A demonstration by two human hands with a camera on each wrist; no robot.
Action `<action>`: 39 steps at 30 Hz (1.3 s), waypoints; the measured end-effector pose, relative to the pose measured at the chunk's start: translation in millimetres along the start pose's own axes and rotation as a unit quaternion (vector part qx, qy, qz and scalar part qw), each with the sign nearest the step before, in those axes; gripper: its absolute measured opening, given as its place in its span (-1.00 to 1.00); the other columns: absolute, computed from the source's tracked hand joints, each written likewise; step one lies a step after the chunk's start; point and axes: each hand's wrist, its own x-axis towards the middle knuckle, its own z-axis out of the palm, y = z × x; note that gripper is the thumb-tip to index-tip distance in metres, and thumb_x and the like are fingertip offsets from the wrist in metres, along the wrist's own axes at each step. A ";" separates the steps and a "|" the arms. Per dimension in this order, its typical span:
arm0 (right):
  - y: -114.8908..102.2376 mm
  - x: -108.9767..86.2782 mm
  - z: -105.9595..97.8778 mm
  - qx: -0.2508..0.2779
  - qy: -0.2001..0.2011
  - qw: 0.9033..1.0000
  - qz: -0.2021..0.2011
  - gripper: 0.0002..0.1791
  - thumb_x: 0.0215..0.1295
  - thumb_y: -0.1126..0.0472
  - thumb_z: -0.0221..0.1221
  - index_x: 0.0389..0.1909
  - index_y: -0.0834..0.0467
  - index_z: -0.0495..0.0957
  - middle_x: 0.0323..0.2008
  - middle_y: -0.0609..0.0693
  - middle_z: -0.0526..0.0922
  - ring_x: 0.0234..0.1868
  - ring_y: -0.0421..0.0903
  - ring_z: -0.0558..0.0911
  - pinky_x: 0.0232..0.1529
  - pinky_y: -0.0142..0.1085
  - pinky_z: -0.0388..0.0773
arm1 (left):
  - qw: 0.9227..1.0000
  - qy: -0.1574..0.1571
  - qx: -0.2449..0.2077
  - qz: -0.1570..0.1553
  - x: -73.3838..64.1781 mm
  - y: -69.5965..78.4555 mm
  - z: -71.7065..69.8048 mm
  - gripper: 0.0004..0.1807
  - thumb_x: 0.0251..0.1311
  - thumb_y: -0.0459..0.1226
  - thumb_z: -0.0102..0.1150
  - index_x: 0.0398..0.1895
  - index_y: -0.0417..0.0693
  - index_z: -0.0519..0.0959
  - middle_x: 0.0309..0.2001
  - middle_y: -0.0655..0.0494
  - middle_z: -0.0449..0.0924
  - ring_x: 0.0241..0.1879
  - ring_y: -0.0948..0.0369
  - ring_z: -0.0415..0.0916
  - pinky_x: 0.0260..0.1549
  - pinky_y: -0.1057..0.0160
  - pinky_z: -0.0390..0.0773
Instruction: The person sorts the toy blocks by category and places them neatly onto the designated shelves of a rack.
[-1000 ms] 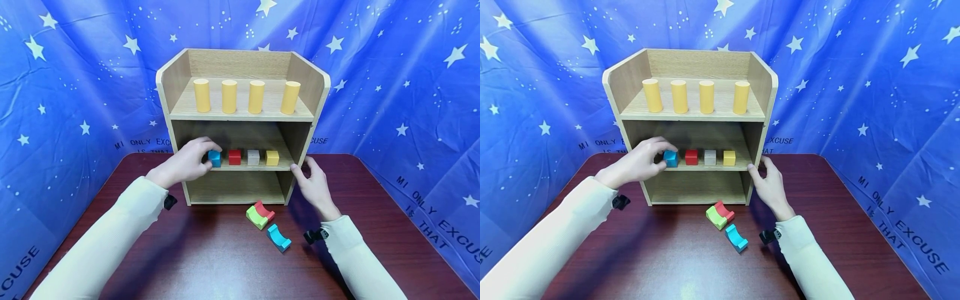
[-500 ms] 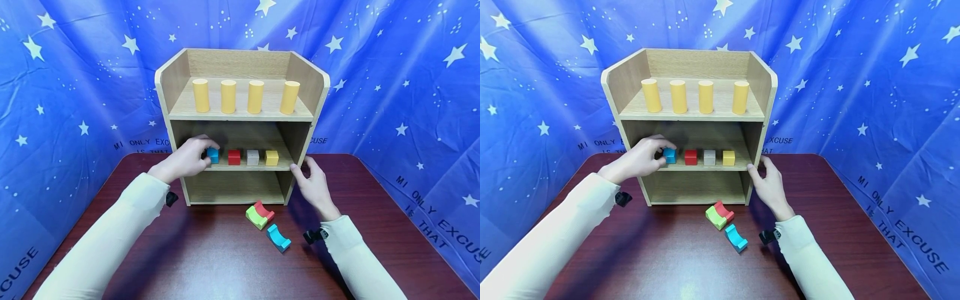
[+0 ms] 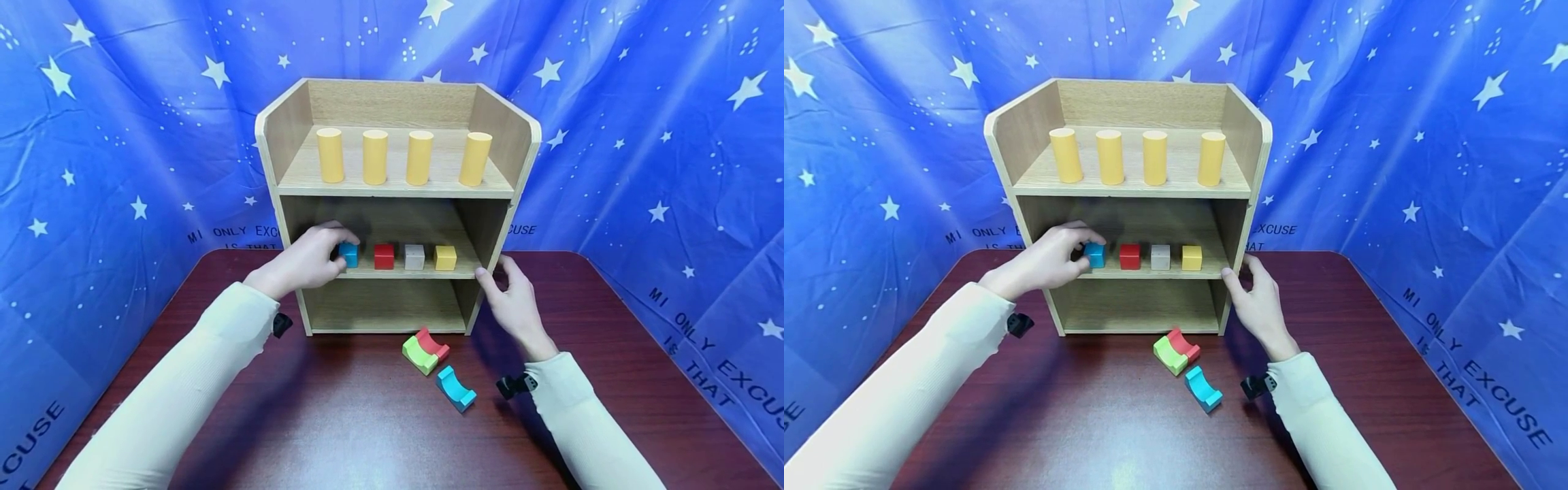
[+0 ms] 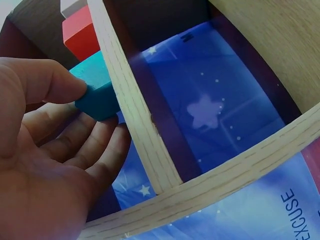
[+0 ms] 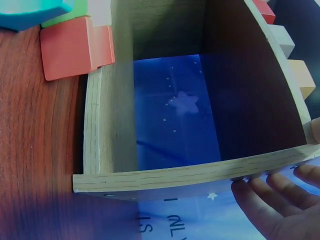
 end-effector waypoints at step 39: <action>-0.1 0.5 -0.6 0.002 -0.003 1.000 -0.004 -0.55 0.33 0.00 0.15 0.09 0.21 0.45 -0.08 0.13 0.60 -0.05 -0.02 0.59 -0.08 -0.21 0.53 | 0.984 0.122 -0.011 0.126 -27.8 30.1 10.9 -0.66 0.01 -0.44 0.14 -0.07 -0.18 0.57 -0.07 0.08 0.49 -0.05 0.13 0.37 -0.06 0.19 0.41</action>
